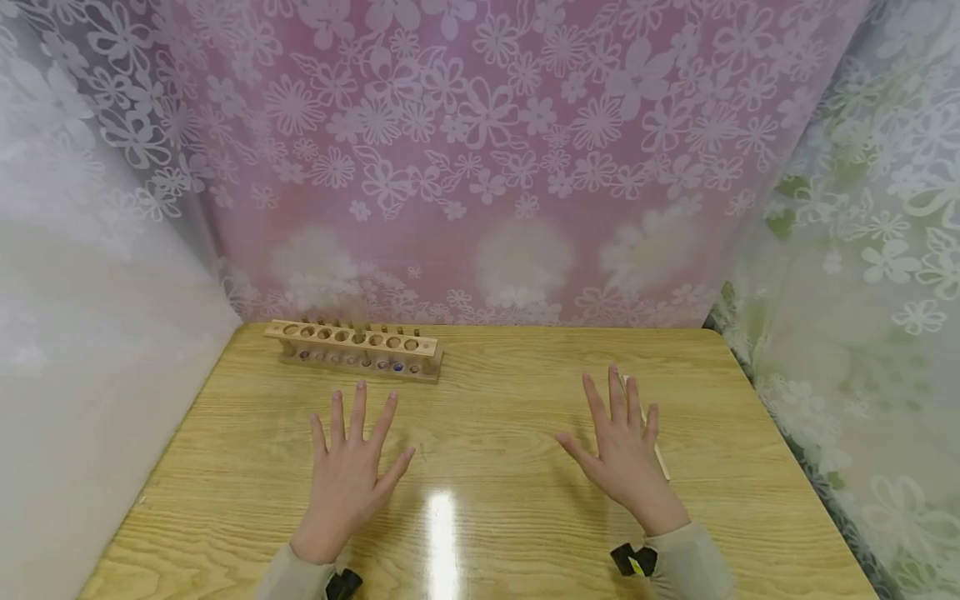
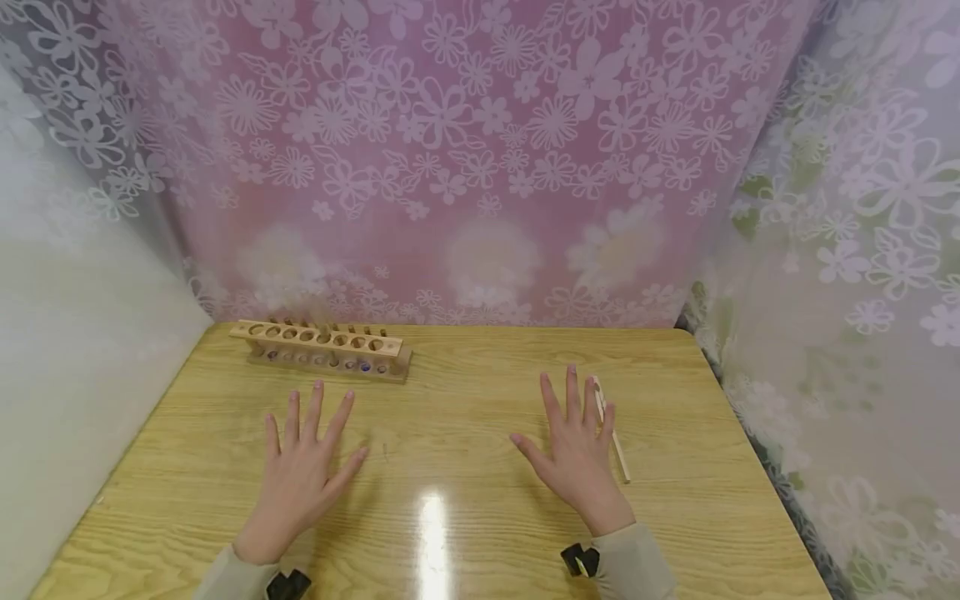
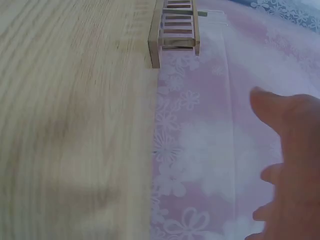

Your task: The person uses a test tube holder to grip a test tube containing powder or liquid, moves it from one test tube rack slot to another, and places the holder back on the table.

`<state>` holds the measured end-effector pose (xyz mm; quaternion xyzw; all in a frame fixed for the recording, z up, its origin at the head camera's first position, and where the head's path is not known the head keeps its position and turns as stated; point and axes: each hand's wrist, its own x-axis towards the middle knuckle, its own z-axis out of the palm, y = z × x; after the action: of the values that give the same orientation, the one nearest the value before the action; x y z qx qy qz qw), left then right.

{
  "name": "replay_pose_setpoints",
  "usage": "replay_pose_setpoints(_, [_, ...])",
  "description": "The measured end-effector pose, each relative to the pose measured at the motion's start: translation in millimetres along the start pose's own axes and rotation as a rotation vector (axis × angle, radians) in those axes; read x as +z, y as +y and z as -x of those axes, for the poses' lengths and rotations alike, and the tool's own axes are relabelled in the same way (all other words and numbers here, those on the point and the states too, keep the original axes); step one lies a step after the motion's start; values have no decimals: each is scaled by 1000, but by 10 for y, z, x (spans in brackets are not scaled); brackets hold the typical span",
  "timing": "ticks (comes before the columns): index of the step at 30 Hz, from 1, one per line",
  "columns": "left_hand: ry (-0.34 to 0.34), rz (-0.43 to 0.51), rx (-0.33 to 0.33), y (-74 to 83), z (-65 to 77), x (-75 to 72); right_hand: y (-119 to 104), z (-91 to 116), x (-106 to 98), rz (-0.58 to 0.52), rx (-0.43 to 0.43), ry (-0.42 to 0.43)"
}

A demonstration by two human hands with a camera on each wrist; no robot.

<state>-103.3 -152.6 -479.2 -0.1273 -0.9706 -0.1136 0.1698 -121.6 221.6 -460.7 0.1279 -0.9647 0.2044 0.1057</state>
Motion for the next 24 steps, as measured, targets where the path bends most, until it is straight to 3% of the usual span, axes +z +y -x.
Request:
replay_pose_setpoints(7, [32, 51, -46, -70, 1, -40, -119, -36, 311, -479, -76, 192])
replay_pose_setpoints(11, [76, 65, -57, -142, -8, -43, -282, -45, 560, -661, -66, 269])
replay_pose_setpoints(15, [115, 70, -70, -224, -12, -29, -512, -61, 717, -790, -55, 262])
replay_pose_setpoints(20, [169, 98, -72, -369, -44, 37, -744, -102, 790, -970, 39, 191])
replay_pose_setpoints(24, [253, 139, -61, -532, -107, 133, -793, -187, 912, -1066, 85, 222])
